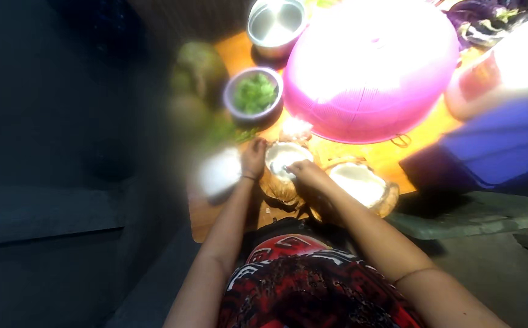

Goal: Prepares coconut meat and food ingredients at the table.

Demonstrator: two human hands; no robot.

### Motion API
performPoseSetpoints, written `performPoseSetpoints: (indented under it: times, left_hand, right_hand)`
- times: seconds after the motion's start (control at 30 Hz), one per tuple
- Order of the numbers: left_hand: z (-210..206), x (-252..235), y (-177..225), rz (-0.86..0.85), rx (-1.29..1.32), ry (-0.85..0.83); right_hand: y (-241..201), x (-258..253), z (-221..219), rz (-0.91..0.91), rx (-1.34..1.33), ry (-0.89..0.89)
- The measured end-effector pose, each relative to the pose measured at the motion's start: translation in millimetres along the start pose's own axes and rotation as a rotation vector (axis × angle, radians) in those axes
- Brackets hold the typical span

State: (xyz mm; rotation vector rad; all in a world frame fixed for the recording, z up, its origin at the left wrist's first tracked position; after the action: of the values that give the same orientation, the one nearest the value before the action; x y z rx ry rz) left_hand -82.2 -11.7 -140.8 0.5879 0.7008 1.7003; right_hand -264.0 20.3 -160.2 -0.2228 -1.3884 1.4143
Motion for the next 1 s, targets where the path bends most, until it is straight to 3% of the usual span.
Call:
performPoseSetpoints:
  times: [0.47, 1.0]
  left_hand:
    - [2.7, 5.4, 3.0, -0.013, -0.042, 0.03]
    - [9.1, 6.6, 21.6, 0.042, -0.188, -0.009]
  right_hand:
    - [-15.5, -2.4, 0.2, -0.012, 0.076, -0.144]
    - [-2.2, 4.4, -4.6, 0.088, 0.024, 0.036]
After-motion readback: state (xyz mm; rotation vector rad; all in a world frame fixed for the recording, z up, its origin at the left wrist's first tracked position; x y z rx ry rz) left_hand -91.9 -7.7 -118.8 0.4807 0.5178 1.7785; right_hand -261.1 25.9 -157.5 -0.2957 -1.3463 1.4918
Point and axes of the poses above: each hand's wrist, its own x-axis away from the middle knuckle, its own z-axis out of the back of the hand, y = z × x, the point moved 10 cm from there along -x, towards the middle knuckle, and after that the axes turned 15 degrees about -x, right-handed, at the moved point
